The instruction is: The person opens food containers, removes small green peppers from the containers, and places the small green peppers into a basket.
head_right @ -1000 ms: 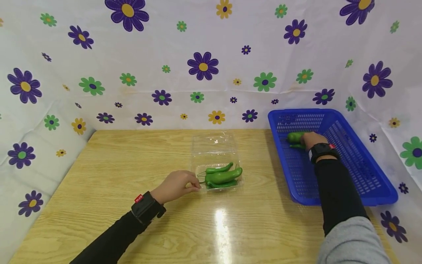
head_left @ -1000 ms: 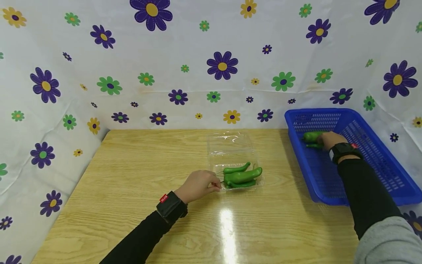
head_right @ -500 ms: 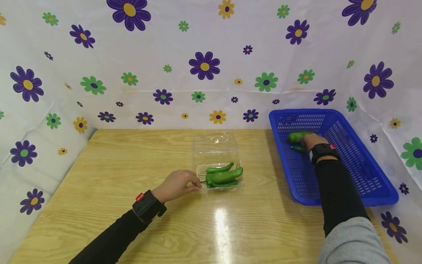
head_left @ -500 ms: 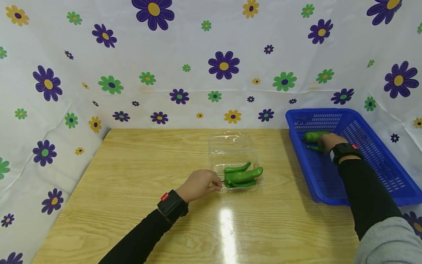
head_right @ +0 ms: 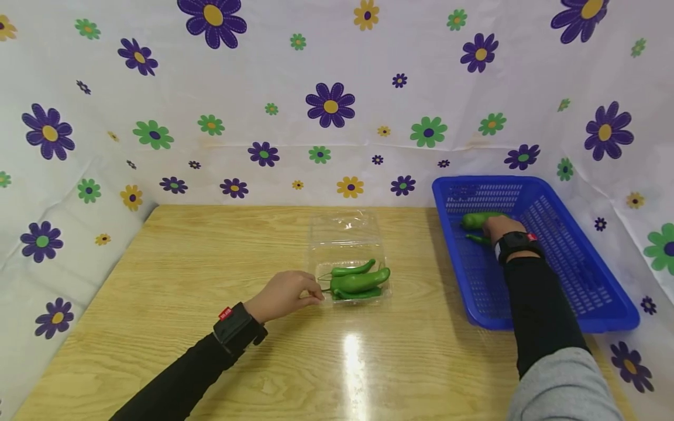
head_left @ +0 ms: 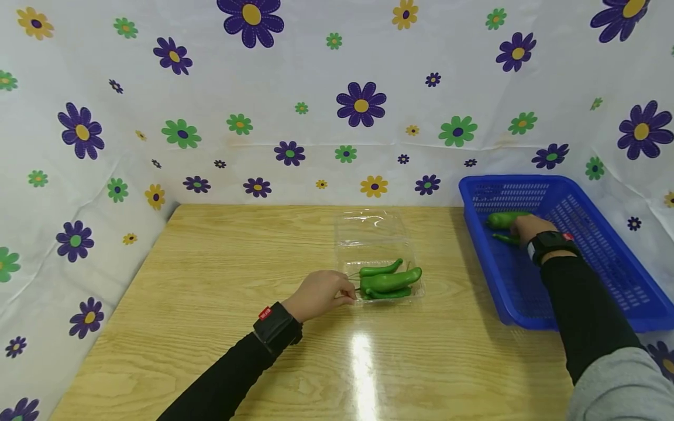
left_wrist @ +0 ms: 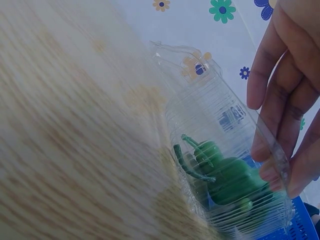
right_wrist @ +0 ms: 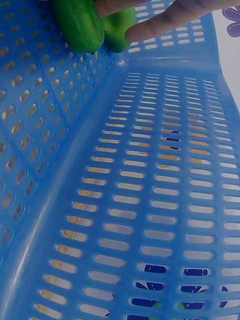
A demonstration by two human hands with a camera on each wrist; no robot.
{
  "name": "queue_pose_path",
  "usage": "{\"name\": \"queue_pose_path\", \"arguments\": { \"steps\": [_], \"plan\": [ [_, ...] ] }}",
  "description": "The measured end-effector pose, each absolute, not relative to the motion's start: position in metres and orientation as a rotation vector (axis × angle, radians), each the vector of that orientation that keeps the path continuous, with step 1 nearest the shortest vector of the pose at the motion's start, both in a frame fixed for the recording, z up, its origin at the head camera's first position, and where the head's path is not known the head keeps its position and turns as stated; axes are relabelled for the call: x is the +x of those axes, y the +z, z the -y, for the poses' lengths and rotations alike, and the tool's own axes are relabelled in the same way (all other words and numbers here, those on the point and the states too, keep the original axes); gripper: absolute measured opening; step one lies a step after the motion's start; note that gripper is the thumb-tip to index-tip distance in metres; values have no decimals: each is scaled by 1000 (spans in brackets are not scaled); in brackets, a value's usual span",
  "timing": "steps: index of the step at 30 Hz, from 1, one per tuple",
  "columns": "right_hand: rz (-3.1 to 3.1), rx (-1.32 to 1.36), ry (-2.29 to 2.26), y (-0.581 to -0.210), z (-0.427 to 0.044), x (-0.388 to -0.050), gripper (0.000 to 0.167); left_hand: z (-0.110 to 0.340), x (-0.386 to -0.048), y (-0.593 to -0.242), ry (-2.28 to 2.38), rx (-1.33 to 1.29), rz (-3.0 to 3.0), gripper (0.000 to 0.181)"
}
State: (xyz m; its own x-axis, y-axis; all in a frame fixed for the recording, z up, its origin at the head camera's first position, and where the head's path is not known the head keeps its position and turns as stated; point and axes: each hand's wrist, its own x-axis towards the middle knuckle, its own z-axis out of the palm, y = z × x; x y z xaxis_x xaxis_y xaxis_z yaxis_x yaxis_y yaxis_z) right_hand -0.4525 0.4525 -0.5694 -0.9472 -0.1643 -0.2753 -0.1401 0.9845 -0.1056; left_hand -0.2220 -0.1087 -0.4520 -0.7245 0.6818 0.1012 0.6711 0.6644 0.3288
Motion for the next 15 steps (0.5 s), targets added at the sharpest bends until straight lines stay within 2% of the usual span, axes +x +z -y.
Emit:
{"name": "queue_pose_path", "arguments": {
  "steps": [3, 6, 15],
  "plan": [
    [-2893, -291, -101, -484, -391, -378, 26, 108, -221, -452, 541, 1152, -2830, 4],
    [-2918, -336, -115, -433, -354, -333, 22, 107, -221, -452, 544, 1154, -2827, 5],
    [-2924, -384, -125, -429, -372, -342, 25, 108, -222, -450, 545, 1173, -2826, 6]
  ]
}}
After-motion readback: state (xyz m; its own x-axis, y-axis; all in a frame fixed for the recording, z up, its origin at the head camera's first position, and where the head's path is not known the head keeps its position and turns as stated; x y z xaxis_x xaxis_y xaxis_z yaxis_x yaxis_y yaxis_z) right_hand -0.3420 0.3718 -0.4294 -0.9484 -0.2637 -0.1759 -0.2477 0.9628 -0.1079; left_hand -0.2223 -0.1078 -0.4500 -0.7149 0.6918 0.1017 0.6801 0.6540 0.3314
